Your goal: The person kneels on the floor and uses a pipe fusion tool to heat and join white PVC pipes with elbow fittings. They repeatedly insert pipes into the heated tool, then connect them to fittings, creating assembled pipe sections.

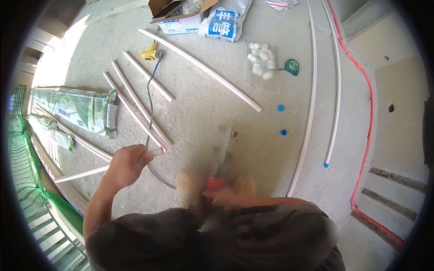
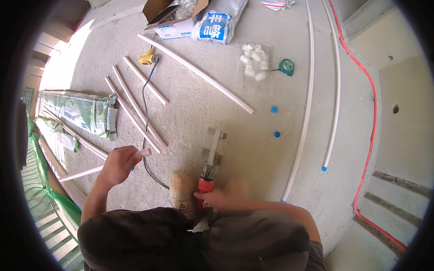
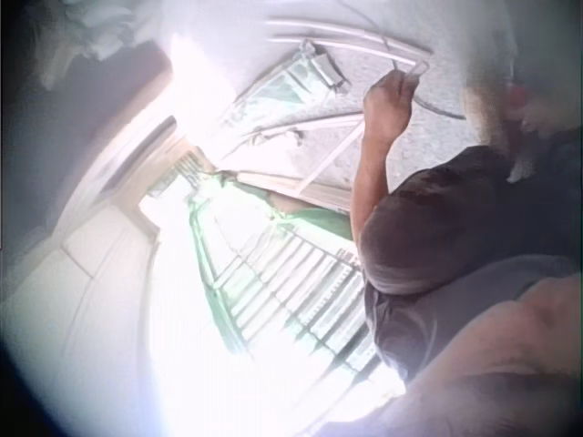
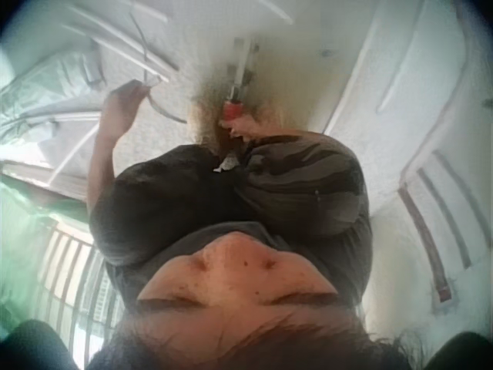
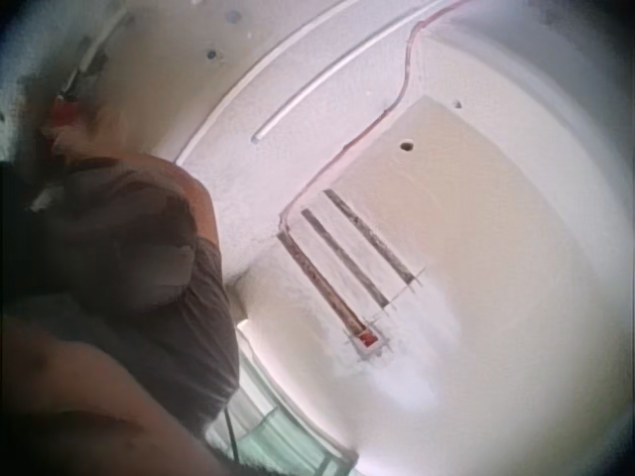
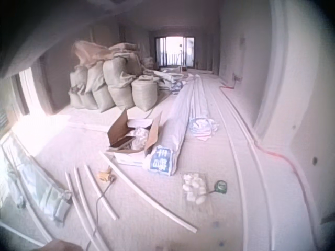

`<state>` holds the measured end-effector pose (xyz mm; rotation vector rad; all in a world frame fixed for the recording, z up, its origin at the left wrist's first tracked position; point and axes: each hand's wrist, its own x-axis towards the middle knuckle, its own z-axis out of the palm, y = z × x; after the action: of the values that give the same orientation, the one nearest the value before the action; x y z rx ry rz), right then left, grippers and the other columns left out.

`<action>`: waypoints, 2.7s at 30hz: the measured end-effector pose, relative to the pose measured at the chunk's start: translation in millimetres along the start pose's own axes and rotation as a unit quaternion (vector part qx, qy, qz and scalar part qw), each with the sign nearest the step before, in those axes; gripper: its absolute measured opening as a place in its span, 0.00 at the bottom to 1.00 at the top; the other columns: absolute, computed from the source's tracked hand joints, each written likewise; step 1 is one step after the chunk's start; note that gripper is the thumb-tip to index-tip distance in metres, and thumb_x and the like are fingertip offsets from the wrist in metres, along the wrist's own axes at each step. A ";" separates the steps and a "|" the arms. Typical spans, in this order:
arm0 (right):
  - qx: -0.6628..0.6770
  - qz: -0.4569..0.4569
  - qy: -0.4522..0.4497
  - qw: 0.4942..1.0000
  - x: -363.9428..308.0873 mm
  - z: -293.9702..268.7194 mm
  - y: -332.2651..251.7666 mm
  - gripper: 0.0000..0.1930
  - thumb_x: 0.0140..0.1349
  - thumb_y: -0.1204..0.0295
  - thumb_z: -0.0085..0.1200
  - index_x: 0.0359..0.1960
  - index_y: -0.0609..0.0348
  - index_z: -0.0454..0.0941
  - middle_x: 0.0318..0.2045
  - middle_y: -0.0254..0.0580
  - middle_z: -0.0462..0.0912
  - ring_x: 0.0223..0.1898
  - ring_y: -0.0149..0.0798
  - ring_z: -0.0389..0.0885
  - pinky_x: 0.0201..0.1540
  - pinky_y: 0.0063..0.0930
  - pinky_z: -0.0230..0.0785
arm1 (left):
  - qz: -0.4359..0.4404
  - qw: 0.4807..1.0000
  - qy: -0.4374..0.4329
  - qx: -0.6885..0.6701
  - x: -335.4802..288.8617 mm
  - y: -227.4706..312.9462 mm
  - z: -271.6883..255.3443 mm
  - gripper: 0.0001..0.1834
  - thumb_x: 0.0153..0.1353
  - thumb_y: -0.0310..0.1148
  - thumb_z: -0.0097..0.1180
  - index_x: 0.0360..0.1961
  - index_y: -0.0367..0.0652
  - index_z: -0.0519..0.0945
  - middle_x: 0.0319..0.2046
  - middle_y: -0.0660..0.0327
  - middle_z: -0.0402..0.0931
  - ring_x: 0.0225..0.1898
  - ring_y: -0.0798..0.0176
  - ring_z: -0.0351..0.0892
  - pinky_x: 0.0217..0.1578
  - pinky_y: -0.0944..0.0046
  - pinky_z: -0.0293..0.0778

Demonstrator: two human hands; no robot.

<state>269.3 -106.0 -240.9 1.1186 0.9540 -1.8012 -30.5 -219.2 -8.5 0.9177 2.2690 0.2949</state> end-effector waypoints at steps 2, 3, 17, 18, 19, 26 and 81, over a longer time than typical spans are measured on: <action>-0.026 -0.032 0.002 0.999 -4.9 -5.7 -7.1 0.21 0.63 0.63 0.72 0.54 0.56 0.80 0.40 0.36 0.84 0.39 0.36 0.83 0.40 0.36 0.78 | -0.009 0.999 0.037 -0.026 -13.8 -12.2 4.7 0.12 0.70 0.34 0.60 0.33 0.35 0.80 0.26 0.47 0.76 0.30 0.43 0.75 0.35 0.49 0.72; -0.009 -0.120 -0.029 0.992 -9.1 -11.3 -13.1 0.21 0.63 0.64 0.73 0.54 0.56 0.80 0.41 0.36 0.84 0.40 0.36 0.83 0.41 0.36 0.78 | -0.014 0.998 0.057 -0.038 -19.5 -19.0 8.6 0.12 0.70 0.33 0.61 0.33 0.34 0.80 0.23 0.49 0.73 0.25 0.50 0.71 0.32 0.53 0.70; 0.061 -0.216 -0.314 0.922 -71.6 -85.9 -34.5 0.27 0.67 0.82 0.64 0.67 0.56 0.71 0.58 0.40 0.81 0.62 0.37 0.80 0.65 0.35 0.75 | -0.127 0.952 0.086 -0.266 -20.7 -81.6 36.9 0.17 0.73 0.35 0.57 0.29 0.35 0.77 0.19 0.65 0.69 0.24 0.71 0.64 0.26 0.61 0.64; 0.071 -0.198 -0.313 0.926 -75.0 -81.3 -33.5 0.26 0.68 0.81 0.62 0.67 0.56 0.71 0.59 0.40 0.80 0.63 0.37 0.79 0.65 0.35 0.75 | -0.122 0.953 0.085 -0.263 -19.0 -80.9 37.3 0.16 0.73 0.35 0.57 0.29 0.34 0.77 0.19 0.64 0.69 0.24 0.71 0.64 0.27 0.61 0.65; 0.082 -0.185 -0.338 0.919 -76.4 -78.4 -33.2 0.25 0.70 0.80 0.61 0.67 0.56 0.71 0.60 0.41 0.80 0.64 0.38 0.78 0.66 0.35 0.74 | -0.121 0.954 0.087 -0.260 -17.1 -79.9 37.6 0.16 0.73 0.35 0.57 0.29 0.34 0.77 0.19 0.64 0.69 0.24 0.70 0.64 0.27 0.61 0.65; 0.353 0.049 -0.456 0.816 -55.3 -61.8 -28.4 0.24 0.79 0.75 0.49 0.74 0.57 0.65 0.69 0.45 0.73 0.67 0.38 0.75 0.69 0.35 0.70 | -0.111 0.966 0.070 -0.224 -8.9 -69.2 37.4 0.18 0.74 0.38 0.56 0.30 0.34 0.79 0.20 0.65 0.71 0.26 0.72 0.67 0.27 0.63 0.65; -0.245 -0.166 0.134 0.946 -73.0 -23.7 -35.1 0.31 0.62 0.45 0.68 0.56 0.57 0.84 0.50 0.52 0.88 0.52 0.54 0.87 0.57 0.47 0.77 | -0.117 0.953 -0.010 -0.279 3.8 -152.1 161.4 0.17 0.77 0.43 0.56 0.41 0.38 0.83 0.23 0.69 0.69 0.23 0.75 0.68 0.24 0.68 0.66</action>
<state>267.1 -54.0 -174.5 0.9298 1.7293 -1.5467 -8.1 -333.4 -197.4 0.3518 2.0745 0.7655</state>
